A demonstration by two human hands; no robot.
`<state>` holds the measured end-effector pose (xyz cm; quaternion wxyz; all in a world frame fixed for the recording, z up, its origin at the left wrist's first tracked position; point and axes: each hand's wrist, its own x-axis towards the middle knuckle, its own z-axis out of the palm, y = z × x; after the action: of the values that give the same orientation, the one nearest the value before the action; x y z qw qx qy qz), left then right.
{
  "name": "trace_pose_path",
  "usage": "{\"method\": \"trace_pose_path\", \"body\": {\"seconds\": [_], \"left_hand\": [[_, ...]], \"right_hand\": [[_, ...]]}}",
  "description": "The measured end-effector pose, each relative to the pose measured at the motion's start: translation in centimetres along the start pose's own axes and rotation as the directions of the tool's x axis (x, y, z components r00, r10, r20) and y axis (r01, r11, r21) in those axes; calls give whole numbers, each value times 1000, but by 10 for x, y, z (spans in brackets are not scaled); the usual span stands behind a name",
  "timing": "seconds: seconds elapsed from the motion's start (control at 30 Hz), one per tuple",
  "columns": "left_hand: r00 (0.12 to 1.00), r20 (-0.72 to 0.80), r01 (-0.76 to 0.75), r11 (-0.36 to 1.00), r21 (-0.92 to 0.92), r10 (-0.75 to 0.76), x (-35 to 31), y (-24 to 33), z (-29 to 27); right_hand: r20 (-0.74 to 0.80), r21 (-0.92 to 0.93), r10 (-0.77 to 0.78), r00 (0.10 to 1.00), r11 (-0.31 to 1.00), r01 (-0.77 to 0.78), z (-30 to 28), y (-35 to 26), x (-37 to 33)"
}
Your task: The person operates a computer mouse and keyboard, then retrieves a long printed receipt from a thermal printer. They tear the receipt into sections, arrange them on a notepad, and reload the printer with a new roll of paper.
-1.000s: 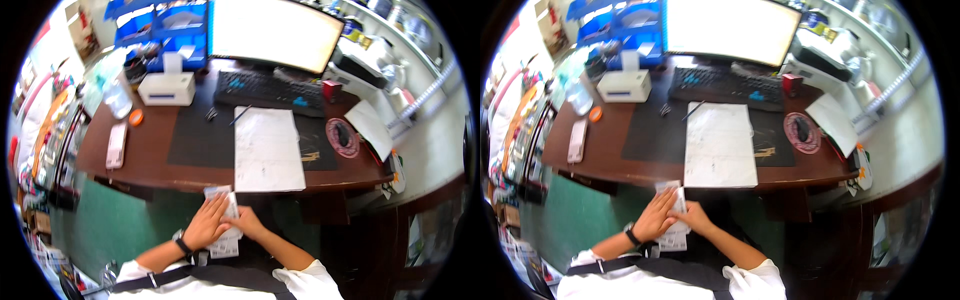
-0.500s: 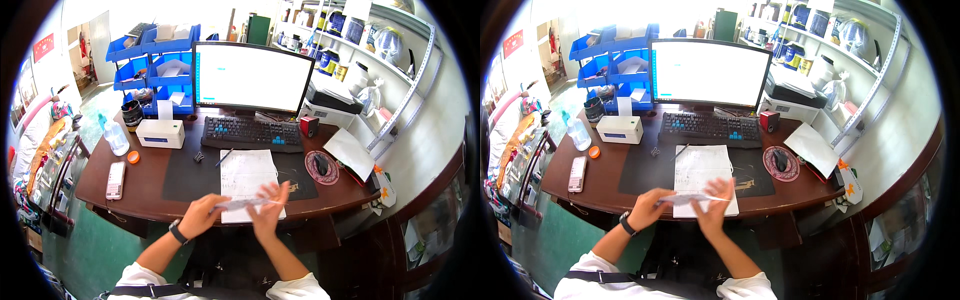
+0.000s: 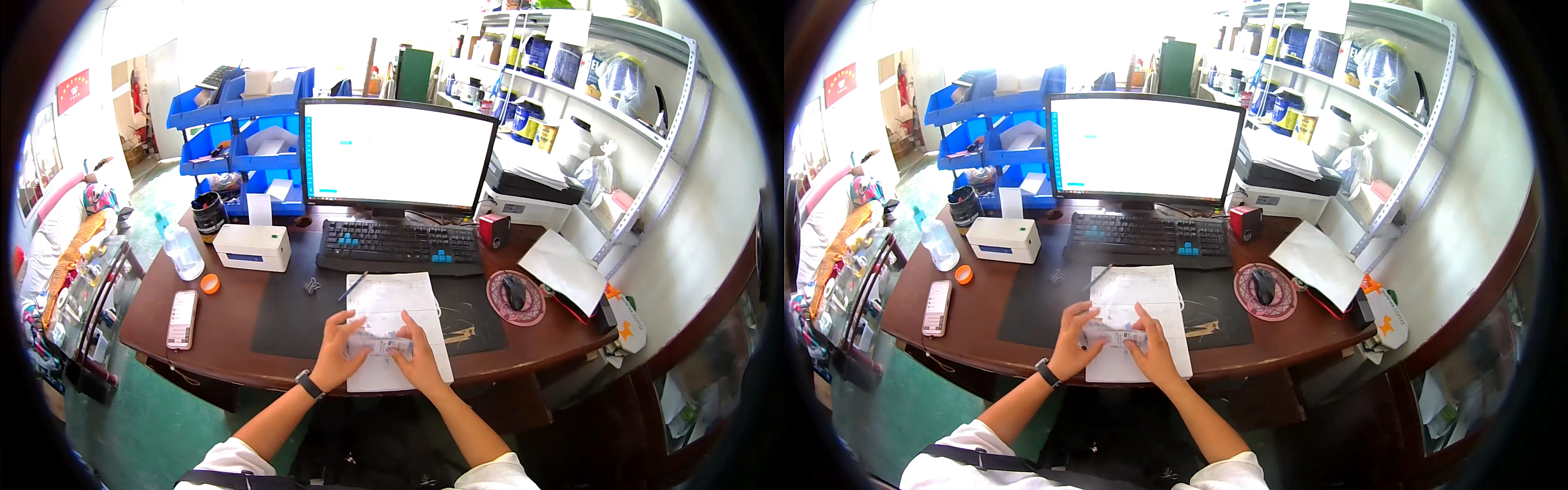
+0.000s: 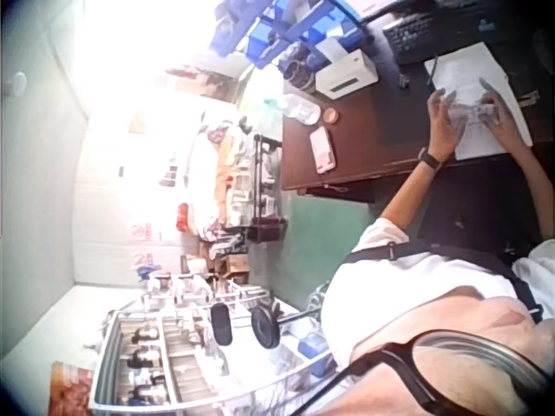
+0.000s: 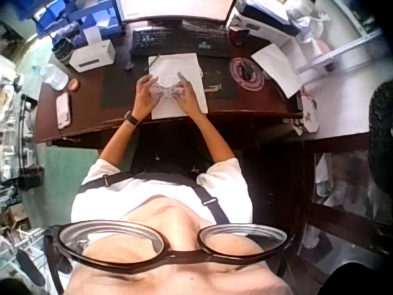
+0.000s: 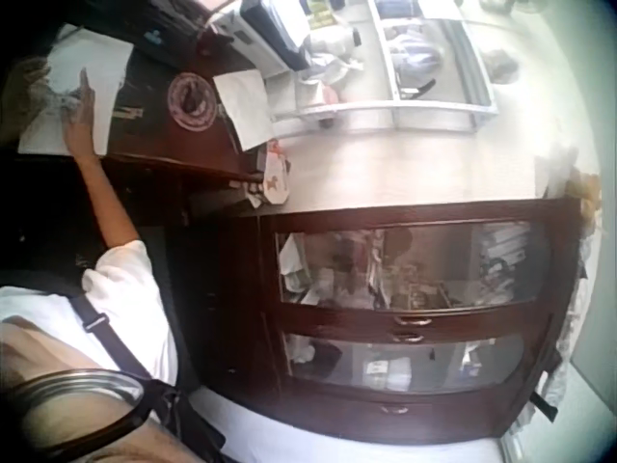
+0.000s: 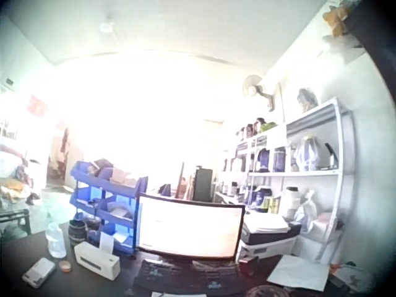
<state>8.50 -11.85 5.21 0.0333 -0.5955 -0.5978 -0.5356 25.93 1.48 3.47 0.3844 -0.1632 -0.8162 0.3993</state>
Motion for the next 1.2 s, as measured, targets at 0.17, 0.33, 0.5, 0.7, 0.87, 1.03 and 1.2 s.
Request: {"method": "trace_pose_path", "body": {"seconds": [0.17,0.33,0.5,0.7,0.87,1.03,1.2], "left_hand": [[996,86,40,999,-7,-39,-17,1,0],[992,127,9,995,-103,4,-27,25,7],[982,188,-24,988,153,-5,-13,20,9],[609,558,766,599,-232,-563,-11,15,1],[372,695,906,80,-415,-615,-6,7,8],[243,735,970,154,-188,-633,0,43,-43],[262,924,539,836,101,-280,-43,63,-132]], "right_hand": [[94,-133,-10,996,991,23,-11,-5,-5],[28,-66,-35,999,997,37,-7,-12,-12],[17,-82,-18,1000,996,20,-34,2,1],[213,72,-58,975,996,43,-64,-22,56],[-188,-641,-294,937,760,110,-165,90,103],[-243,-832,-179,954,544,-110,-249,183,68],[-249,-772,-74,966,617,-152,-250,202,59]]}}
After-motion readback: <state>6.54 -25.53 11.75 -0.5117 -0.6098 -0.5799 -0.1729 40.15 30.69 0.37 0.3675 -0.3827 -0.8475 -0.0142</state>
